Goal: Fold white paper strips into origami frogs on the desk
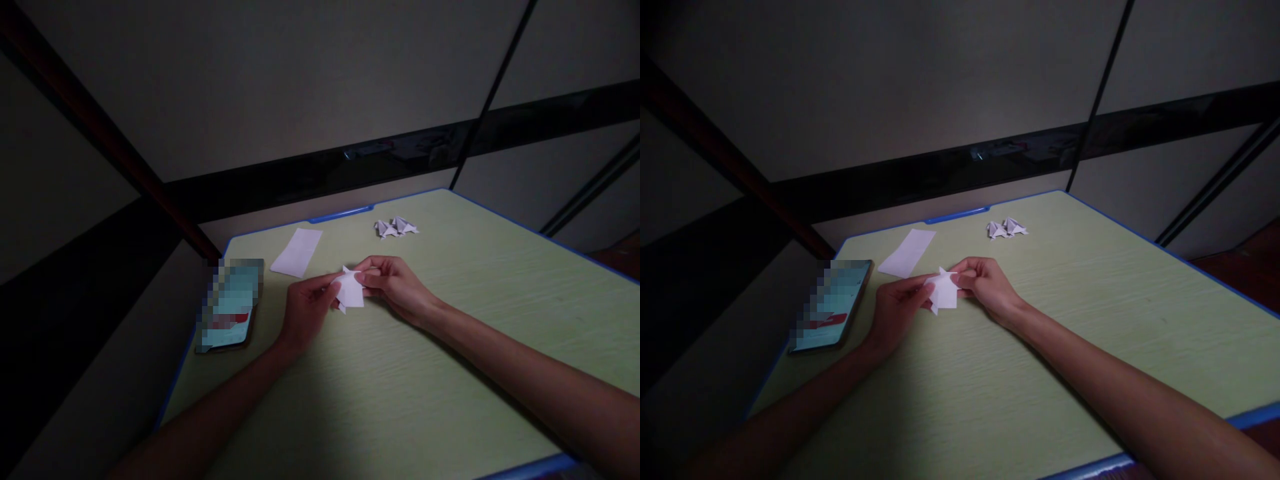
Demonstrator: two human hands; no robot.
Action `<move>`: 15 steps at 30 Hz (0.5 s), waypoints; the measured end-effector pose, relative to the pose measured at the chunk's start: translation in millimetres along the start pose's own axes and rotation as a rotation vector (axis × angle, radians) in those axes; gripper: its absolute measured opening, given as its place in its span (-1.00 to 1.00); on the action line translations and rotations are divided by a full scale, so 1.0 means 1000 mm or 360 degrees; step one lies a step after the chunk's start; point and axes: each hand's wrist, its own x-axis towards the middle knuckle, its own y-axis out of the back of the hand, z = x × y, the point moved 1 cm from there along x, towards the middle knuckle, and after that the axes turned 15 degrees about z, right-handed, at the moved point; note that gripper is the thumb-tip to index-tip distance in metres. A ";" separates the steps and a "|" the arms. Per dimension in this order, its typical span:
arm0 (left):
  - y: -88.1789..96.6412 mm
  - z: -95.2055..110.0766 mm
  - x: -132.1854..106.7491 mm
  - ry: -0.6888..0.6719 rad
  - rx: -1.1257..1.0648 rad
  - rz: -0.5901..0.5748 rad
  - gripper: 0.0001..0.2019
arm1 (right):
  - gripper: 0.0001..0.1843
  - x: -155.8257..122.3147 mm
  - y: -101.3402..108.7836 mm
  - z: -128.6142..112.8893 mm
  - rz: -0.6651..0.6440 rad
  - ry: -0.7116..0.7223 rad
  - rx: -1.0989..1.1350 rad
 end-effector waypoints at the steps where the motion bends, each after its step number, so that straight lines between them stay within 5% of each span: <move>1: 0.000 0.000 0.000 0.0010 -0.0008 -0.0001 -0.81 | -0.96 0.000 0.000 0.000 -0.0003 -0.0003 0.0005; 15: 0.002 -0.003 0.001 -0.0041 -0.0003 0.0016 -0.82 | -0.90 -0.001 0.000 -0.002 -0.0007 -0.0115 0.0077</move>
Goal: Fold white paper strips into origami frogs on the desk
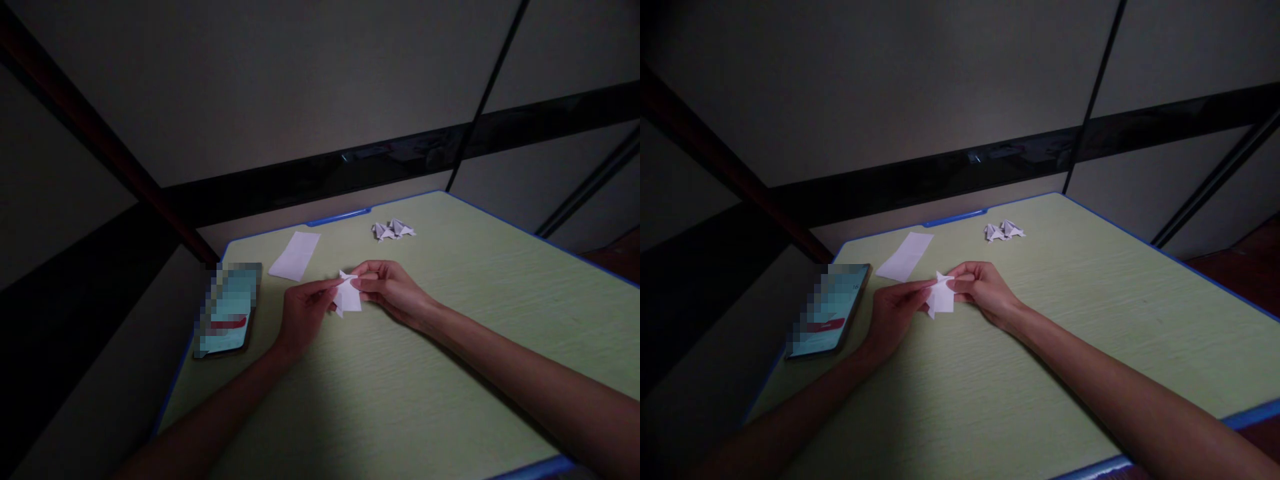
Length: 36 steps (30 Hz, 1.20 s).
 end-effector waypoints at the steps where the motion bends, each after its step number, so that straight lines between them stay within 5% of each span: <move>1: 0.000 0.000 0.000 0.0002 0.0002 -0.0006 -0.82 | -0.90 0.000 0.000 -0.001 0.0013 0.0010 -0.0014; 21: 0.001 0.008 -0.001 0.0100 -0.0157 0.0015 -0.89 | -0.98 0.000 0.001 -0.001 -0.0045 -0.0117 0.0115; 36: -0.001 0.004 0.002 0.0180 -0.0235 0.0005 -0.89 | -0.97 0.001 0.002 0.000 -0.0059 0.0000 0.0160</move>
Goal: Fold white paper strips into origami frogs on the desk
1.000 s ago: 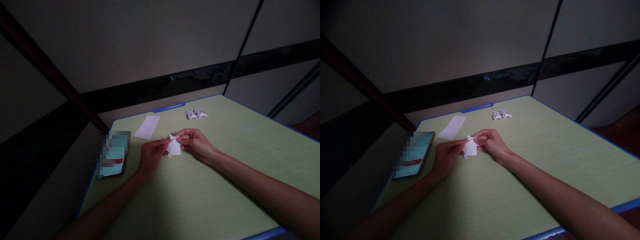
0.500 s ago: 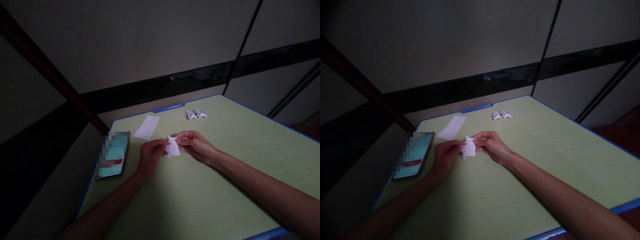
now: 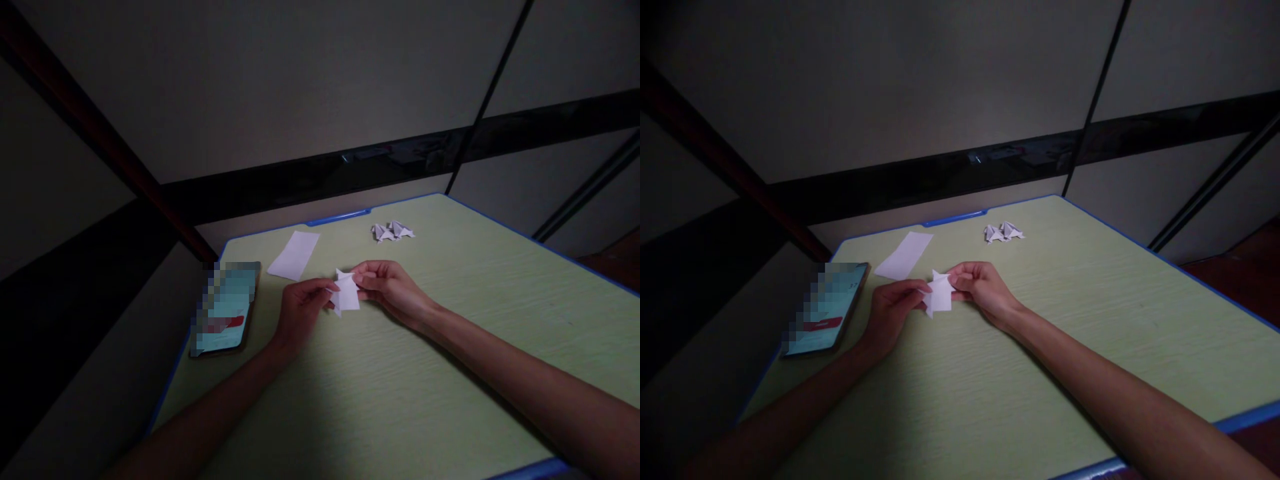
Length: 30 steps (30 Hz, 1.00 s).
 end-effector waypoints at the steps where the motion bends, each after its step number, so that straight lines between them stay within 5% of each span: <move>1: 0.000 0.000 0.000 0.0001 -0.0010 0.0000 -0.89 | -0.97 0.000 0.000 0.000 -0.0005 0.0001 0.0009; 13: -0.002 0.002 -0.002 0.0060 -0.0047 0.0042 -0.93 | -0.72 -0.004 -0.003 -0.001 0.0076 0.0112 0.0104; 30: -0.004 0.005 -0.001 0.0102 -0.0031 0.0032 -0.95 | -0.80 -0.003 -0.004 0.001 0.0152 0.0300 0.0147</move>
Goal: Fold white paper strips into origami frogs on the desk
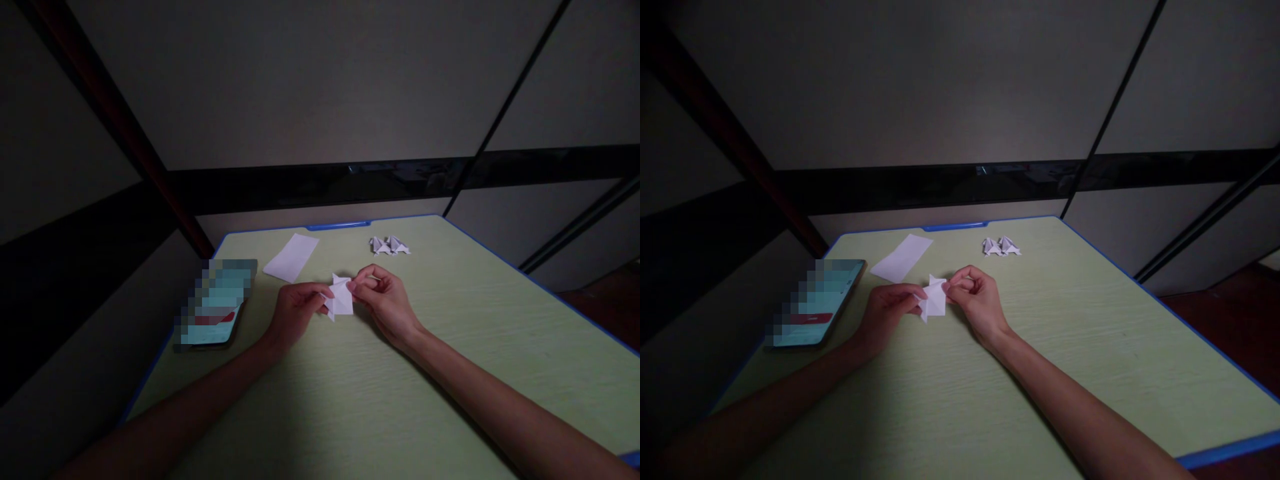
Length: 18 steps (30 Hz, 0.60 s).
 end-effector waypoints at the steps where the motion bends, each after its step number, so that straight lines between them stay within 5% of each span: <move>1: 0.000 0.000 0.000 -0.0003 0.0004 0.0010 -0.94 | -0.82 0.000 0.000 0.000 0.0001 0.0011 -0.0008; 10: 0.003 0.000 -0.002 -0.0227 0.0127 -0.0006 -0.88 | -0.93 -0.002 -0.001 0.000 0.0063 0.0008 -0.0132; 18: 0.004 -0.002 -0.007 -0.0622 0.0345 -0.0176 -0.81 | -0.78 -0.005 -0.002 0.000 0.0158 -0.0017 -0.0033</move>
